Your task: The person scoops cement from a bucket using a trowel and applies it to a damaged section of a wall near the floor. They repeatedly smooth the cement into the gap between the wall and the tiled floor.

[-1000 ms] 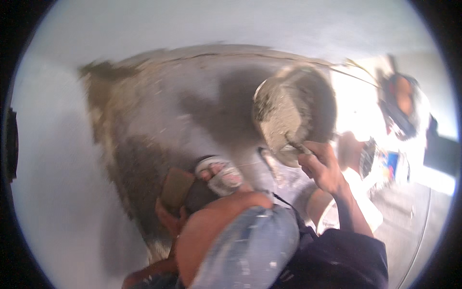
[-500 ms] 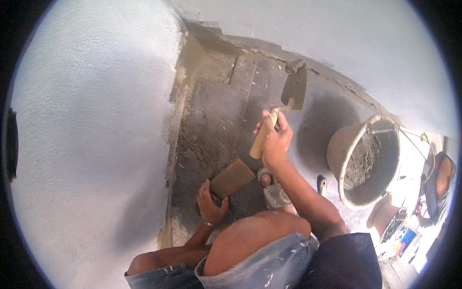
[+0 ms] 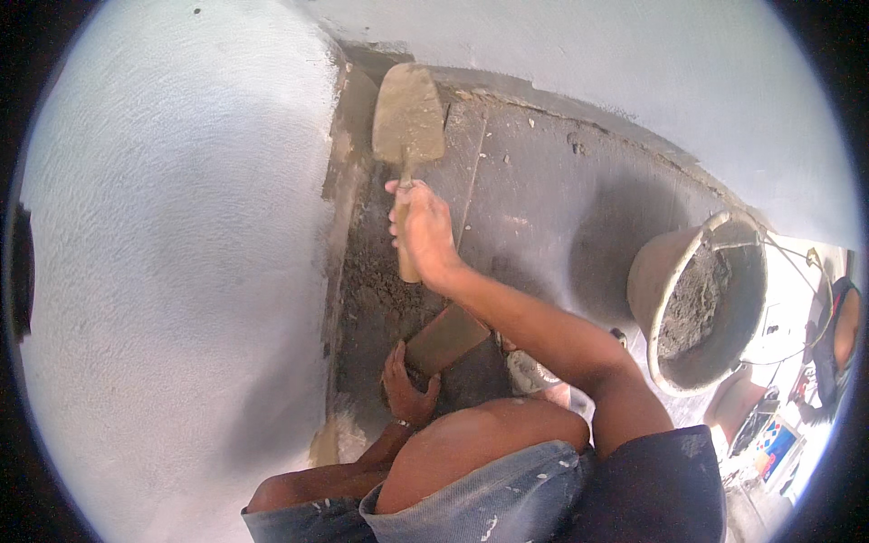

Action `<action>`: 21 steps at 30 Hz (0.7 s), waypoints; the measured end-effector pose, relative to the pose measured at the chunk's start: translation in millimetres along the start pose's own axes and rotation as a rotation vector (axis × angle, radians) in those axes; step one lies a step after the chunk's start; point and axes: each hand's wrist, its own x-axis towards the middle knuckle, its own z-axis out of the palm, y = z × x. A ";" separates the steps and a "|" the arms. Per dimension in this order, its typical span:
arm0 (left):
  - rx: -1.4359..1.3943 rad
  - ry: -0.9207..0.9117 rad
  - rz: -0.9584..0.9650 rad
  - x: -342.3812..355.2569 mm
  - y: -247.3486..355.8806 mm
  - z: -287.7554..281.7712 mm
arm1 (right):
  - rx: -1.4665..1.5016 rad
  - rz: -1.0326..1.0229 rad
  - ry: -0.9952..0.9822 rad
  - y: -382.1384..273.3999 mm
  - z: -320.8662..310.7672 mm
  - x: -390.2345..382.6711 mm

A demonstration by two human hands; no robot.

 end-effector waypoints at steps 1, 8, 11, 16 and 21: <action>-0.019 0.009 0.009 2.2 1.2 -1.1 | 0.068 0.096 -0.060 4.4 -16.2 8.9; -0.010 0.081 0.074 2.5 -3.6 7.1 | 0.356 0.532 -0.167 40.8 -13.3 28.5; -0.023 0.078 0.060 3.3 -0.7 8.2 | 0.358 0.516 -0.087 48.0 0.4 45.1; -0.013 0.067 0.008 2.7 4.8 3.2 | 0.350 0.466 -0.037 47.6 30.4 78.9; -0.019 0.058 0.017 4.6 4.8 3.0 | 0.344 0.483 -0.020 35.4 44.7 99.5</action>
